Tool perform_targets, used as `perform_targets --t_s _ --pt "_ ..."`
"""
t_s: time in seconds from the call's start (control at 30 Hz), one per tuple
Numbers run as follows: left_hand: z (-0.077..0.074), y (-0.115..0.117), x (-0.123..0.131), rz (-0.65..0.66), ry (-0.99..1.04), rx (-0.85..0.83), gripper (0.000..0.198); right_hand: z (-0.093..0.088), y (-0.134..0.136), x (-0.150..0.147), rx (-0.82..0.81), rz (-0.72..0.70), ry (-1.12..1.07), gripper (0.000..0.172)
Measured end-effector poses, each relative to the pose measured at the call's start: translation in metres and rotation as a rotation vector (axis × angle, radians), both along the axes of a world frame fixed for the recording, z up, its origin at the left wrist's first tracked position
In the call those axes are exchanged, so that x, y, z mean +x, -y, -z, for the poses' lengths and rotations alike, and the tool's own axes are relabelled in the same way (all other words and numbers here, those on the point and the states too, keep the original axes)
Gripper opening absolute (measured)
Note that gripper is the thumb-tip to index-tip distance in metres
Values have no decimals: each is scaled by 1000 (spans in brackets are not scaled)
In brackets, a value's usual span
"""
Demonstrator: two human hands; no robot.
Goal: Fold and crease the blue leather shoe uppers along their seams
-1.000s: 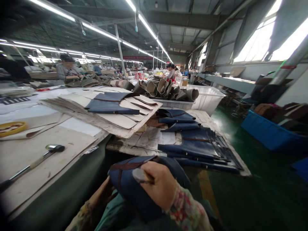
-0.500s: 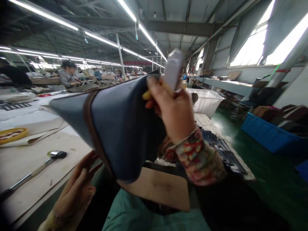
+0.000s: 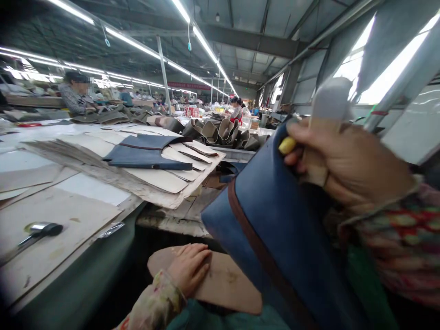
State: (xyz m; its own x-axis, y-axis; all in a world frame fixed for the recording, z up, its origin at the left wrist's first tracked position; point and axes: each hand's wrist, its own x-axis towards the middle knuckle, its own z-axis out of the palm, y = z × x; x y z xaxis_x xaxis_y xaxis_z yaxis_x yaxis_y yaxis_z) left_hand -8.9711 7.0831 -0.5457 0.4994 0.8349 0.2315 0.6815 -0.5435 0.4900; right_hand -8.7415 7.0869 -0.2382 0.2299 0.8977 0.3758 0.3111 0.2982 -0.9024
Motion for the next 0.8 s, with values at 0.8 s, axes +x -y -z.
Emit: perform_targets --t_s 0.8 --pt "17 -9 0 3 -91 168 31 295 -90 115 -656 33 966 14"
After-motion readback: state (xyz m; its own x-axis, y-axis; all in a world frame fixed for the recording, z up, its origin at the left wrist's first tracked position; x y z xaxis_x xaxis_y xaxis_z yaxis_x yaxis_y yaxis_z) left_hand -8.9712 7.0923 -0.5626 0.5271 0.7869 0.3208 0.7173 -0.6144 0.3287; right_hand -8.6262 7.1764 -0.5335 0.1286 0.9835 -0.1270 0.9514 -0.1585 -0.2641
